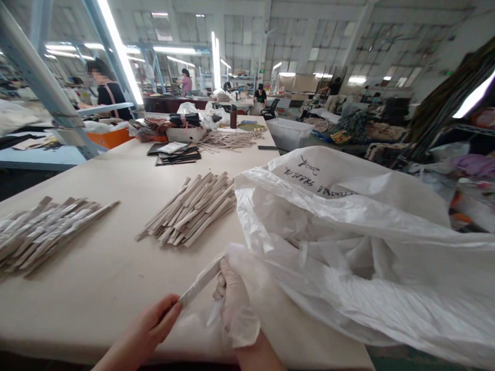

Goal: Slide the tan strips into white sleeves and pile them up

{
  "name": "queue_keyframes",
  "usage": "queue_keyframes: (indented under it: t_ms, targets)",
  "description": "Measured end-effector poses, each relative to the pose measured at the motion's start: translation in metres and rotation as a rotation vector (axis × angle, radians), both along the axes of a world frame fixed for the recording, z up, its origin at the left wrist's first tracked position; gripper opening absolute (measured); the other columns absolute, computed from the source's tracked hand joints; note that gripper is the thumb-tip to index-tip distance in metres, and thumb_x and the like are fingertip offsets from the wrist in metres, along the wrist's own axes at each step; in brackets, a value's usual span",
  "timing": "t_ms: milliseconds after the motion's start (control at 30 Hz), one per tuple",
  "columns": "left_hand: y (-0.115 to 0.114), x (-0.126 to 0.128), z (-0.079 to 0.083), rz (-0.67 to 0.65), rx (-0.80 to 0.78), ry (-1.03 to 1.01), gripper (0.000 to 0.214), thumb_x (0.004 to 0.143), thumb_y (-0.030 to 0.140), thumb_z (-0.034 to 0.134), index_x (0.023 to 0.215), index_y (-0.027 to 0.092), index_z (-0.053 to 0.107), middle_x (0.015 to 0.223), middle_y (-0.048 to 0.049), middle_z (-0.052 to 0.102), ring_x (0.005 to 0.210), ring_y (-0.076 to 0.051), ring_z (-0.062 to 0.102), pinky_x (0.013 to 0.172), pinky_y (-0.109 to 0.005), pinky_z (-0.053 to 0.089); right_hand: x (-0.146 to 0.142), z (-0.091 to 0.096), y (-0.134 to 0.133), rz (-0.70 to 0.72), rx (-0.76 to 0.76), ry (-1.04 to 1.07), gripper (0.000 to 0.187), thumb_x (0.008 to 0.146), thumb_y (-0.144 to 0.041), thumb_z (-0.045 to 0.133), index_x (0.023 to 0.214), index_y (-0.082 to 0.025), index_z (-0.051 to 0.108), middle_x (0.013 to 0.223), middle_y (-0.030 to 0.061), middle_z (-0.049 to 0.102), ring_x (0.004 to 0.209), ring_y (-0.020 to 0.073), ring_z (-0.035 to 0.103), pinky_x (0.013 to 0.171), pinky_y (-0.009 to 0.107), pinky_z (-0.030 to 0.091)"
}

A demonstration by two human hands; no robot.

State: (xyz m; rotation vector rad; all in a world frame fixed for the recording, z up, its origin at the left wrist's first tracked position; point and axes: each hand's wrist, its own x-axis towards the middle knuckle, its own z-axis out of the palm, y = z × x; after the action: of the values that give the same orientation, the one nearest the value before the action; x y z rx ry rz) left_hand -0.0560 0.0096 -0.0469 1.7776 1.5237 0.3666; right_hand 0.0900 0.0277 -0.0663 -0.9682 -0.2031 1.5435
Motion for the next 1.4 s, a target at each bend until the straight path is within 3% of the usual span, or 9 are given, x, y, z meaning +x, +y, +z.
queue_keyframes:
  t_ms: [167,267,467,600,700,867,1133,1267,1400]
  targets:
    - [0.016,-0.001,0.003,0.028,0.156,0.25,0.034,0.087,0.029,0.029,0.108,0.021,0.055,0.085,-0.005,0.067,0.074,-0.018,0.062,0.064,-0.024,0.04,0.012,-0.01,0.006,0.184,-0.087,0.293,0.024,0.069,-0.034,0.066,0.079,-0.014,0.057,0.039,-0.0118,0.036,0.03,0.0014,0.022,0.032,0.014,0.018]
    - [0.028,-0.008,0.0,0.018,0.278,0.545,0.041,0.088,0.023,0.029,0.126,0.022,0.044,0.095,-0.0088,0.066,0.08,-0.021,0.063,0.069,-0.03,0.043,0.032,-0.011,0.003,0.31,-0.092,0.577,0.028,0.071,-0.024,0.063,0.096,-0.011,0.057,0.048,-0.0081,0.049,0.035,0.0024,0.038,0.038,0.014,0.032]
    - [0.036,-0.001,0.021,-0.088,0.492,0.487,0.032,0.085,0.035,0.041,0.103,0.017,0.06,0.111,-0.0124,0.058,0.097,-0.025,0.055,0.083,-0.036,0.04,0.041,-0.003,-0.005,0.275,-0.09,0.551,0.022,0.071,-0.018,0.06,0.093,-0.012,0.061,0.079,0.005,0.069,0.069,0.015,0.064,0.069,0.03,0.049]
    - [0.027,0.021,0.039,-0.176,0.187,0.111,0.035,0.085,0.044,0.037,0.081,0.019,0.061,0.077,-0.0021,0.063,0.07,-0.016,0.057,0.064,-0.026,0.042,0.034,-0.002,-0.004,0.223,-0.07,0.512,0.017,0.074,-0.018,0.059,0.09,-0.013,0.063,0.085,0.0056,0.07,0.081,0.0179,0.064,0.078,0.035,0.047]
    - [0.011,0.031,0.029,-0.205,-0.046,-0.099,0.035,0.078,0.047,0.049,0.09,0.016,0.059,0.084,-0.0031,0.064,0.077,-0.017,0.056,0.066,-0.026,0.041,0.034,-0.001,-0.002,0.139,-0.06,0.49,0.011,0.072,-0.015,0.06,0.082,-0.014,0.064,0.08,0.0057,0.071,0.078,0.0171,0.064,0.079,0.033,0.047]
    - [-0.017,0.029,-0.001,-0.105,-0.235,-0.245,0.051,0.066,0.047,0.065,0.102,0.013,0.054,0.087,-0.0039,0.06,0.078,-0.018,0.052,0.067,-0.027,0.039,0.035,0.002,0.001,0.082,-0.12,0.516,0.008,0.072,-0.016,0.061,0.079,-0.016,0.063,0.08,0.0046,0.071,0.079,0.0175,0.064,0.08,0.037,0.046]
    - [-0.029,0.032,0.008,0.076,-0.869,-0.953,0.041,0.062,0.048,0.069,0.079,0.014,0.054,0.055,0.0057,0.048,0.049,-0.006,0.044,0.054,-0.022,0.036,0.031,0.006,0.005,0.044,-0.065,0.582,0.012,0.072,-0.011,0.06,0.081,-0.018,0.063,0.063,-0.0032,0.065,0.063,0.0115,0.062,0.078,0.034,0.048]
    - [-0.036,0.023,0.008,0.115,-0.831,-0.882,0.033,0.069,0.045,0.065,0.072,0.013,0.057,0.047,0.0071,0.044,0.042,-0.004,0.037,0.05,-0.021,0.033,0.033,0.009,0.006,0.028,-0.104,0.615,0.007,0.075,-0.012,0.057,0.076,-0.017,0.062,0.058,-0.003,0.062,0.056,0.0103,0.059,0.071,0.031,0.05]
    - [-0.045,-0.011,0.028,0.08,-0.702,-0.698,0.035,0.072,0.049,0.061,0.069,0.014,0.058,0.042,0.0066,0.043,0.039,-0.005,0.032,0.044,-0.02,0.021,0.035,0.009,0.013,-0.024,-0.078,0.571,0.017,0.078,-0.011,0.05,0.066,-0.017,0.059,0.047,-0.0043,0.055,0.046,0.008,0.052,0.062,0.025,0.05]
